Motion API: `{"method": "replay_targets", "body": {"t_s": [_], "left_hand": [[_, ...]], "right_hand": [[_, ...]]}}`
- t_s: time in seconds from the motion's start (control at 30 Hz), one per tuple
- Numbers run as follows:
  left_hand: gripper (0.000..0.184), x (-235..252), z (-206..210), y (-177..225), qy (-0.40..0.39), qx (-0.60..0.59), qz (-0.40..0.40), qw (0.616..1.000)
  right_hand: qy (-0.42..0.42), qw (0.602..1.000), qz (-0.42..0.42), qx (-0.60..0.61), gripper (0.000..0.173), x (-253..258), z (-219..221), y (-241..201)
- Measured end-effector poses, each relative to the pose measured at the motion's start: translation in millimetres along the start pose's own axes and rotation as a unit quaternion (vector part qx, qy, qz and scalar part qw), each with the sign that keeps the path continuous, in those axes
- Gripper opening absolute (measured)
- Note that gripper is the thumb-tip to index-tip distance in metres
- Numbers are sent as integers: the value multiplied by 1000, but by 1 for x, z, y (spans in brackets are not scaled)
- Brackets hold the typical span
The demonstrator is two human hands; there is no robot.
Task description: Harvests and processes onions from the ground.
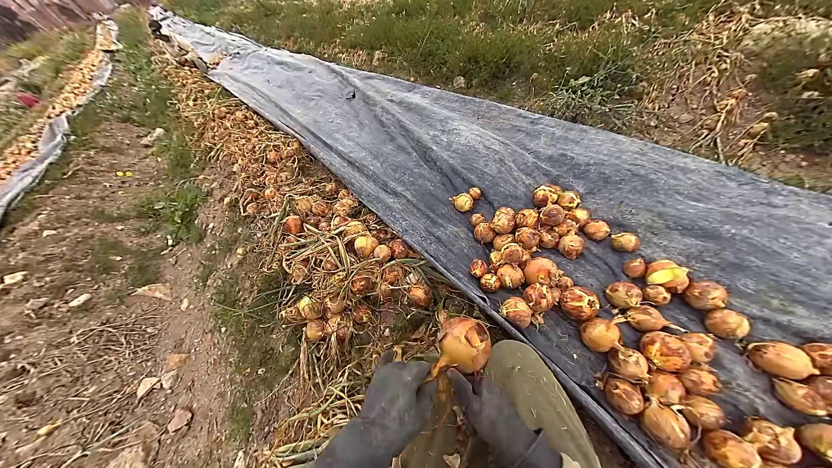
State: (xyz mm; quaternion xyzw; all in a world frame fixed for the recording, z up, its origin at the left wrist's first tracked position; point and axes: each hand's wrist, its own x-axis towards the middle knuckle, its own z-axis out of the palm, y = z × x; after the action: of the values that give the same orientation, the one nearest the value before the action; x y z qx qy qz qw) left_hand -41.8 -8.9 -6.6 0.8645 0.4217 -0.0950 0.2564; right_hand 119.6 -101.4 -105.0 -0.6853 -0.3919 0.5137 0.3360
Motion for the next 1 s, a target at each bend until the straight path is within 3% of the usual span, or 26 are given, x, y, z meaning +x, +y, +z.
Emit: {"method": "replay_targets", "body": {"t_s": [0.1,0.2,0.27,0.33,0.4,0.47,0.5,0.57,0.63,0.7,0.73,0.8,0.87,0.93,1.0], "left_hand": [[39,12,30,0,-62,-1,80,995],[36,34,34,-8,-71,20,108,991],[40,50,28,-18,5,35,115,993],[34,56,33,-27,112,40,144,982],[24,57,42,-37,217,58,161,961],[21,56,49,-49,296,87,93,946],[21,54,50,-63,313,106,-4,944],[31,43,33,-118,202,87,-280,934],[39,39,18,-162,47,87,-420,902],[40,32,28,-166,-41,157,-422,892],[44,36,37,-161,-42,168,-402,899],[38,56,58,-155,-33,134,-320,937],[40,76,91,-147,-86,38,-282,955],[64,90,122,-140,-147,1,-350,925],[81,100,140,-152,-186,-14,-402,896]], "right_hand": [[52,992,75,89,73,11,6,9],[87,996,7,12,66,12,-5,13],[186,969,-138,-82,58,20,-8,22],[276,909,-266,-160,43,32,-11,28],[292,885,-321,-169,44,40,-11,22],[297,875,-343,-169,39,45,-12,15],[309,871,-343,-167,42,44,-17,14],[340,889,-293,-94,49,31,-49,7],[373,911,-176,3,49,28,-97,-1],[340,938,-68,19,49,22,-128,6],[314,948,-45,39,48,24,-135,8],[263,956,-38,126,49,31,-129,6],[188,953,18,237,55,23,-106,5],[117,934,100,321,60,8,-78,7],[55,931,114,341,55,-12,-49,20]]}}
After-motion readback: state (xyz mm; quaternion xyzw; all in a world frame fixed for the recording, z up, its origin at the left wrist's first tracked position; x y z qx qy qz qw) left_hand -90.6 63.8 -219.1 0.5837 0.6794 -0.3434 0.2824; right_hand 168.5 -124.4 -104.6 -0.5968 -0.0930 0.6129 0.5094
